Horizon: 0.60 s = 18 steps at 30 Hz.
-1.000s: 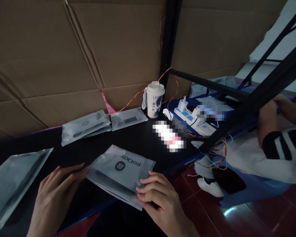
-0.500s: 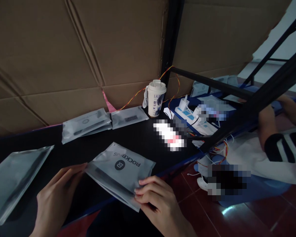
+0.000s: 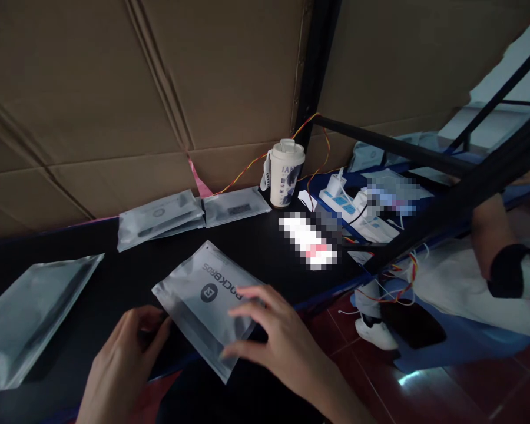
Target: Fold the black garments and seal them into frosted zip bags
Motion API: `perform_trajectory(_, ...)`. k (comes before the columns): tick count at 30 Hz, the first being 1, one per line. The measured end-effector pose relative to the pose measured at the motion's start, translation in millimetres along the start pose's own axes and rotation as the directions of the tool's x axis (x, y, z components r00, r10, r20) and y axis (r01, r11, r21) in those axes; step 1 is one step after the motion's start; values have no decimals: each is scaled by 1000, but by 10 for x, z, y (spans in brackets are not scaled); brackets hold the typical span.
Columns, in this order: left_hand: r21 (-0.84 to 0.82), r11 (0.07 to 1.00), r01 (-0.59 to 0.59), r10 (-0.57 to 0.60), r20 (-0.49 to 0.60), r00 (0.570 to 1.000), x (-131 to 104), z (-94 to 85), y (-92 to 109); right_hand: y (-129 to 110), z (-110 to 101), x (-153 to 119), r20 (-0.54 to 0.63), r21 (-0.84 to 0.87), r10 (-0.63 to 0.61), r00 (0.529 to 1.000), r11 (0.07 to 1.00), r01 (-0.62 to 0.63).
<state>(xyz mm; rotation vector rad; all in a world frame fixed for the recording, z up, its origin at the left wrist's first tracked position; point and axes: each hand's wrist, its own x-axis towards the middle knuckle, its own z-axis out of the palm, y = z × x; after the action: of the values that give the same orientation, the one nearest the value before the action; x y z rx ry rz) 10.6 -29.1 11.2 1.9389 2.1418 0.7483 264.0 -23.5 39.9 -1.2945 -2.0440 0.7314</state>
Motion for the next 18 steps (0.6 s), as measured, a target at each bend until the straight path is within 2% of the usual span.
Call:
perform_trajectory(2, -104, 995, -1, 8, 69, 998, -81, 40, 38, 76, 18, 201, -139, -33, 17, 990, 999, -22)
perform_trajectory(4, -163, 986, 12, 8, 122, 993, -114, 78, 89, 144, 75, 425, -215, -74, 99, 971, 990, -118)
perform_trajectory(7, -207, 977, 57, -25, 155, 988, -92, 110, 164, 180, 158, 708, -176, -142, 274, 946, 943, -299)
perform_trajectory(10, -180, 977, 113, -84, 165, 983, -45, 111, 213, 163, 189, 855, -85, -127, 346, 934, 926, -355)
perform_trajectory(14, -153, 981, 120, -99, 135, 986, -2, 106, 242, 147, 203, 864, -45, 132, 350, 936, 930, -342)
perform_trajectory(18, -263, 952, 159, -159, 23, 987, 52, 140, 221, 87, 288, 745, -93, 458, 365, 926, 842, -286)
